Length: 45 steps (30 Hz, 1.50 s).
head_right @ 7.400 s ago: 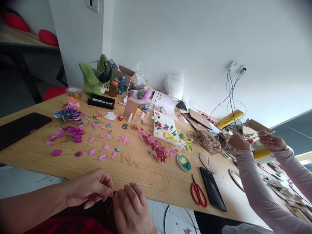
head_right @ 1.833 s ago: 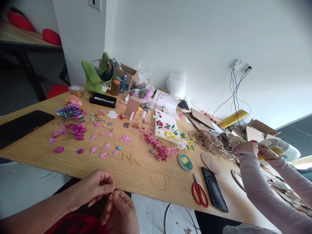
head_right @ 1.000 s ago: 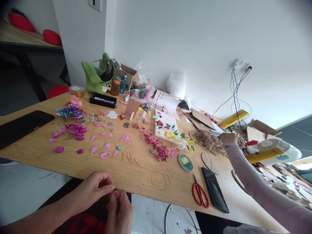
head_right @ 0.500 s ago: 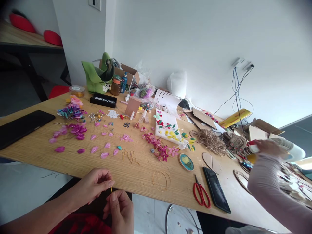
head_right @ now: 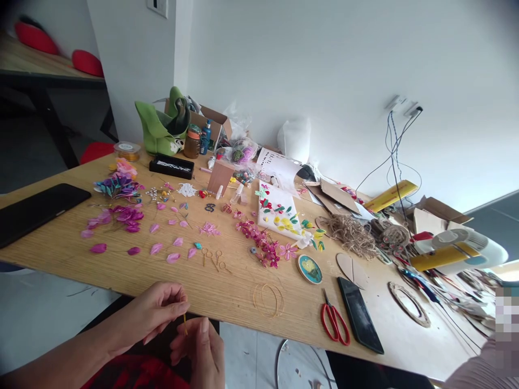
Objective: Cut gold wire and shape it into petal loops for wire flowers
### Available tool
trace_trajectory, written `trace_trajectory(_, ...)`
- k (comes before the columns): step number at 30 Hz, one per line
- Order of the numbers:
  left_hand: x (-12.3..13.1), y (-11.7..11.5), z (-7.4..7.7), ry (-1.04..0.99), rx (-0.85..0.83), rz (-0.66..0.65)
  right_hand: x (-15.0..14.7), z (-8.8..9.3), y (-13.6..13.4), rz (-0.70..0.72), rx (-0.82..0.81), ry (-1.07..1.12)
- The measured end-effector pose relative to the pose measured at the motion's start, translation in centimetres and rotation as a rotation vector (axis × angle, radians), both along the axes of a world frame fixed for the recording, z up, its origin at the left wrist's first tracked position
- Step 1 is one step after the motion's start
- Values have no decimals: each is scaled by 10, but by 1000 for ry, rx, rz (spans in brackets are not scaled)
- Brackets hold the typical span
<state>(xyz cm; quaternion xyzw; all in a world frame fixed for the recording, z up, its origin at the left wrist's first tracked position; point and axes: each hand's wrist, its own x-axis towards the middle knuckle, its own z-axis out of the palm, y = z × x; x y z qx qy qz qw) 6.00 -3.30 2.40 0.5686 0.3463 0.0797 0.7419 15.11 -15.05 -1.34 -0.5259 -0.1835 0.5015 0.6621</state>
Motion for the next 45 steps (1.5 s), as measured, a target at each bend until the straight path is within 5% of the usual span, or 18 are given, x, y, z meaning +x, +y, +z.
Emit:
trace_trajectory(10,-2,-1,11,-28,64,-80,-4,-24,8,81,105,372)
trace_trajectory(13,-3,0,11,-16,79,-82,-5,-21,5,52,74,195)
trace_trajectory(19,-3,1,15,71,116,-110,-10,-6,-4,-211,-117,-653)
trace_trajectory(26,-3,-1,16,77,117,-85,-10,3,0,-162,-89,-779)
trace_trajectory(35,-6,-8,0,-186,-148,54,-12,4,4,-223,-89,-512)
trace_trajectory(45,-3,-22,-3,-155,-135,150,-18,-2,4,-144,-45,-454)
